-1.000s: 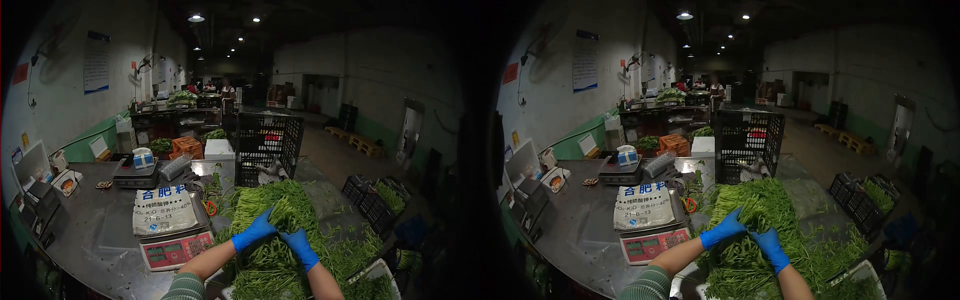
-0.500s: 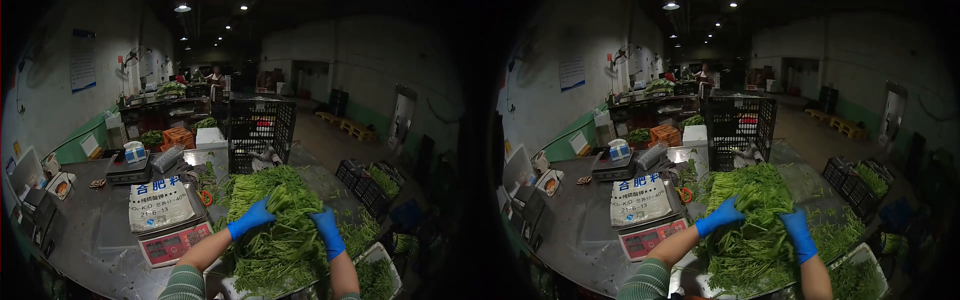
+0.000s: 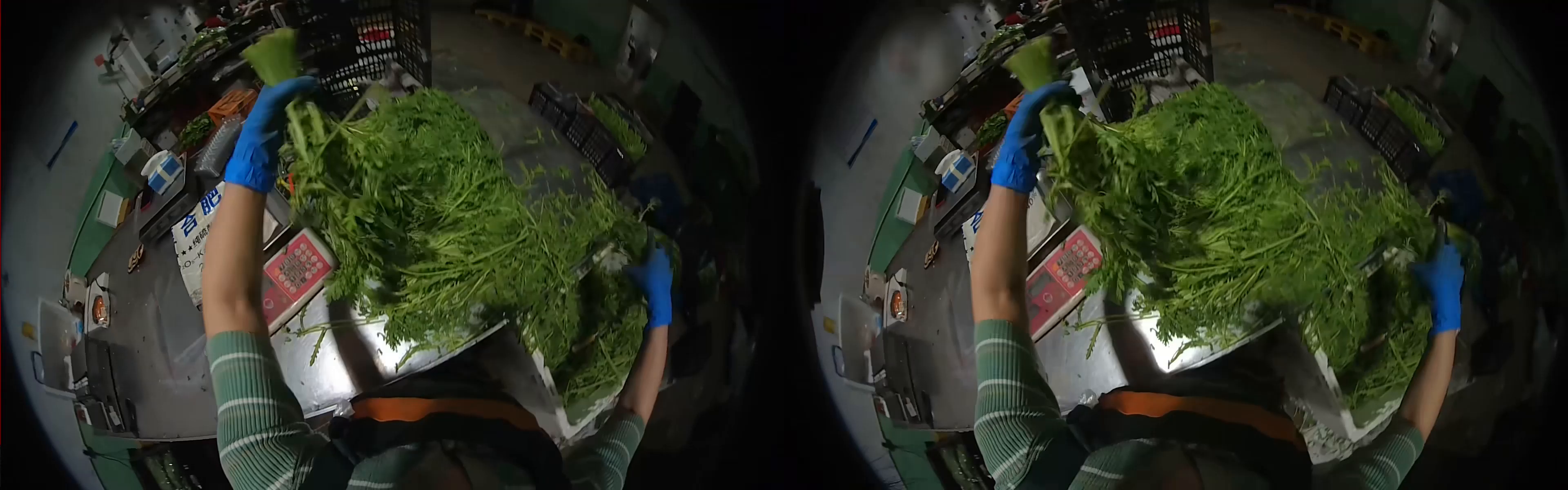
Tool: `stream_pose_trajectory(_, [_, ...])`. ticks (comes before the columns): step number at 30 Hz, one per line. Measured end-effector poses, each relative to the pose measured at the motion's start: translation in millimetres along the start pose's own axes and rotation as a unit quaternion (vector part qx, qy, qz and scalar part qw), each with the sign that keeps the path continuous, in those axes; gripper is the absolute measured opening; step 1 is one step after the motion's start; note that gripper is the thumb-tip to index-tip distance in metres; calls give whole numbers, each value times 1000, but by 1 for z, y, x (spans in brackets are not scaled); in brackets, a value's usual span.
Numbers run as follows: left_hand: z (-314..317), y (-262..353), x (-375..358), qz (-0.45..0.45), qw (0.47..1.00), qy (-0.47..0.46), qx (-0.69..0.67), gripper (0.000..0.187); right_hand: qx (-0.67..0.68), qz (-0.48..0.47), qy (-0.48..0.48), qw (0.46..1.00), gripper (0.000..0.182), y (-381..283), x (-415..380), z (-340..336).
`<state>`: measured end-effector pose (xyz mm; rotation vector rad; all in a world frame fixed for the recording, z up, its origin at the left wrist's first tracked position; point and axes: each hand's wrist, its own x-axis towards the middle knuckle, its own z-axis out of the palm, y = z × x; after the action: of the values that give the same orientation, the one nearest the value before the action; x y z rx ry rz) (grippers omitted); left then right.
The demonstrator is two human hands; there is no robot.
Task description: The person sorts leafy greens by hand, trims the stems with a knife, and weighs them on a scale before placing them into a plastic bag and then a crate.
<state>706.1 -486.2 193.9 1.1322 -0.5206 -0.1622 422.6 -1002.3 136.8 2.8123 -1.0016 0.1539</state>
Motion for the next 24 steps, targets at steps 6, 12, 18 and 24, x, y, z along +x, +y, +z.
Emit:
stream_pose_trajectory(6, [93,17,7,157,977,41,138,22,410,-202,90,885,49,-70,14,-14])
stream_pose_trajectory(12, [118,65,23,177,973,57,135,23,471,-351,67,806,31,-169,-18,-15])
stream_pose_trajectory(18, [109,67,7,178,936,183,242,31,305,-504,-41,807,26,-227,-99,119])
stream_pose_trajectory(24, [100,95,-21,203,939,197,193,19,286,-447,131,837,26,-221,-118,177])
